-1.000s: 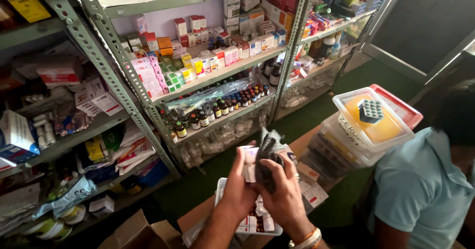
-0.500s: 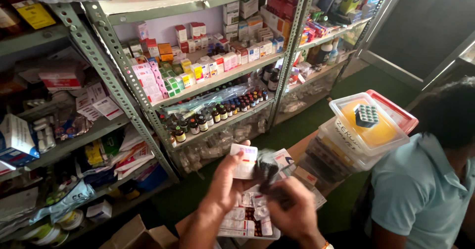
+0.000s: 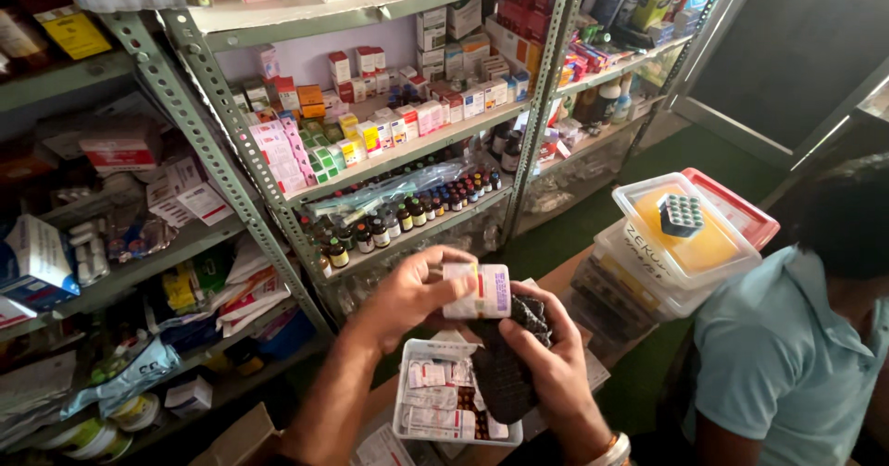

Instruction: The person wipes medicine boxes and blister packs one at a time with a dark cloth and places the cleaned items into a clear plastic storage box on the counter. They open the box lid, sort several medicine cartons, and stack cleaned boxes on the shelf.

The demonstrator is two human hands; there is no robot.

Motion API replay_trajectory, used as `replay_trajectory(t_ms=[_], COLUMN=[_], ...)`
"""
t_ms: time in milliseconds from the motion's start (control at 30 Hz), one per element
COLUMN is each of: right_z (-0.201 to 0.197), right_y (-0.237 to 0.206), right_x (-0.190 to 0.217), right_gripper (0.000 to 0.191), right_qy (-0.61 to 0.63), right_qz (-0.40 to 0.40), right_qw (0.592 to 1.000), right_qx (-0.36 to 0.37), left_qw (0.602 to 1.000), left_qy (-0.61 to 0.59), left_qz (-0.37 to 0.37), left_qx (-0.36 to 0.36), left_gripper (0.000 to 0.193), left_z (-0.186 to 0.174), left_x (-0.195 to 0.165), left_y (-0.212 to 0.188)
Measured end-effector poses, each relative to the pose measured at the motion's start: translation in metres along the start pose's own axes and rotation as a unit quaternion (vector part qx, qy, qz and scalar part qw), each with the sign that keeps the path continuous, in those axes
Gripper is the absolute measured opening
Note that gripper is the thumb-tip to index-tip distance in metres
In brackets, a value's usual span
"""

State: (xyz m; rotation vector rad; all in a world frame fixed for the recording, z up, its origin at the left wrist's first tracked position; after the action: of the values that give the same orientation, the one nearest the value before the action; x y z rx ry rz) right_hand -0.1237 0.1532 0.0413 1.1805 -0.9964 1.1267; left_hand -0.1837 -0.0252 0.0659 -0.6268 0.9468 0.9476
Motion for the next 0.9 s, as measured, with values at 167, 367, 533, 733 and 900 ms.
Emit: replay_trajectory(t_ms=[167, 367, 533, 733, 900], right_z=[0.015, 0.019, 0.019, 0.016, 0.015], right_y=[-0.011, -0.015, -0.015, -0.014, -0.015], right_x=[-0.008, -0.008, -0.004, -0.005, -0.007], right_gripper=[0.036, 0.032, 0.029, 0.027, 0.027], right_qy=[0.060, 0.110, 0.129, 0.123, 0.127], right_qz=[0.040, 0.050, 0.020, 0.014, 0.024], right_qw=[0.997, 0.993, 0.991, 0.992, 0.991], right_qx=[0.006, -0.001, -0.004, -0.010, -0.015], left_qw=[0.990, 0.983, 0.983, 0.983, 0.984], left_qy=[0.058, 0.031, 0.020, 0.017, 0.005], left_qz=[0.122, 0.181, 0.181, 0.181, 0.178], left_qx=[-0.034, 0.003, 0.031, 0.029, 0.031], left_gripper=[0.057, 0.052, 0.052, 0.052, 0.052], left_z=[0.008, 0.022, 0.029, 0.032, 0.033], left_x=[-0.025, -0.031, -0.034, -0.033, -0.031], left_y=[0.001, -0.004, -0.005, -0.004, -0.004])
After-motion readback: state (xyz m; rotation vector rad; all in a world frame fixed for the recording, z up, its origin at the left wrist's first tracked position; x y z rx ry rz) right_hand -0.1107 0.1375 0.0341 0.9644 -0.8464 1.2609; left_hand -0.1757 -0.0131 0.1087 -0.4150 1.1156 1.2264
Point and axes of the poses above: each hand's wrist, its own y-axis towards the middle knuckle, its own z-axis out of the palm, x = y × z, the point moved 7 cm from there along y, towards the middle knuckle, and after that the axes turned 15 degrees about -y, right-handed, at the moved point
